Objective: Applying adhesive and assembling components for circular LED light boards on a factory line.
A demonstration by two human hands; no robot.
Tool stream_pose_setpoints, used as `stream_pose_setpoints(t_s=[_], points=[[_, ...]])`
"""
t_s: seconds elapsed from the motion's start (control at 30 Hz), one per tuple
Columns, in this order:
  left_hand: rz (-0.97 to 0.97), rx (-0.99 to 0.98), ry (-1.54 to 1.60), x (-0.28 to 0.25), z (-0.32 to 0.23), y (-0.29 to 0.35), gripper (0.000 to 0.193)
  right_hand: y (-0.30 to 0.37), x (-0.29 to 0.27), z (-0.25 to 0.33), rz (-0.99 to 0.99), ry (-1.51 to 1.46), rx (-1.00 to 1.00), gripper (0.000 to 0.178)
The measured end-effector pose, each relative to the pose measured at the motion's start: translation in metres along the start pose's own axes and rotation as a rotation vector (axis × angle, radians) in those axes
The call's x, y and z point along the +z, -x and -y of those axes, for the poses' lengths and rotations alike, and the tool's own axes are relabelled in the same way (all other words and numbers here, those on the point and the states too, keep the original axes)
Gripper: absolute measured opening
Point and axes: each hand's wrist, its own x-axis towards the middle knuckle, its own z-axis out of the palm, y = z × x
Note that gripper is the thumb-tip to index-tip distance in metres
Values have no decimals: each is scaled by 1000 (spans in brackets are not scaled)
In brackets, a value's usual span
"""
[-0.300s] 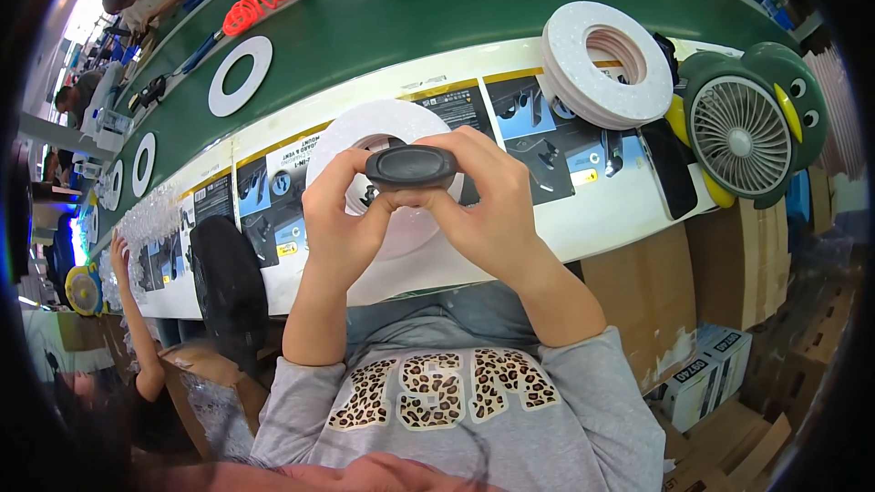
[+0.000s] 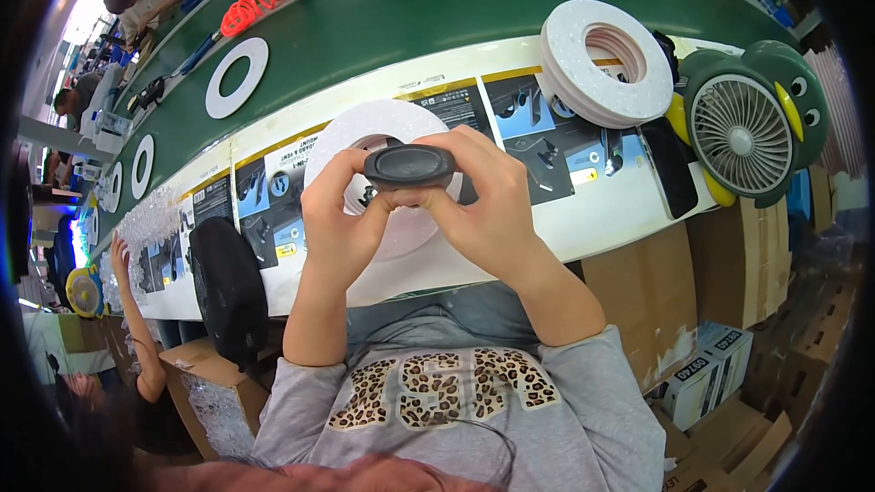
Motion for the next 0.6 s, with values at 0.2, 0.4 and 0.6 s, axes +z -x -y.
stream_pose_setpoints(t_s=[0.2, 0.4, 0.6], points=[[33, 29, 8, -2, -2, -6, 29, -3, -5, 4, 7, 1, -20, 36], [39, 12, 21, 5, -1, -9, 27, -6, -7, 8, -20, -21, 7, 35], [18, -2, 29, 10, 2, -8, 26, -4, -7, 3, -27, -5, 29, 34]])
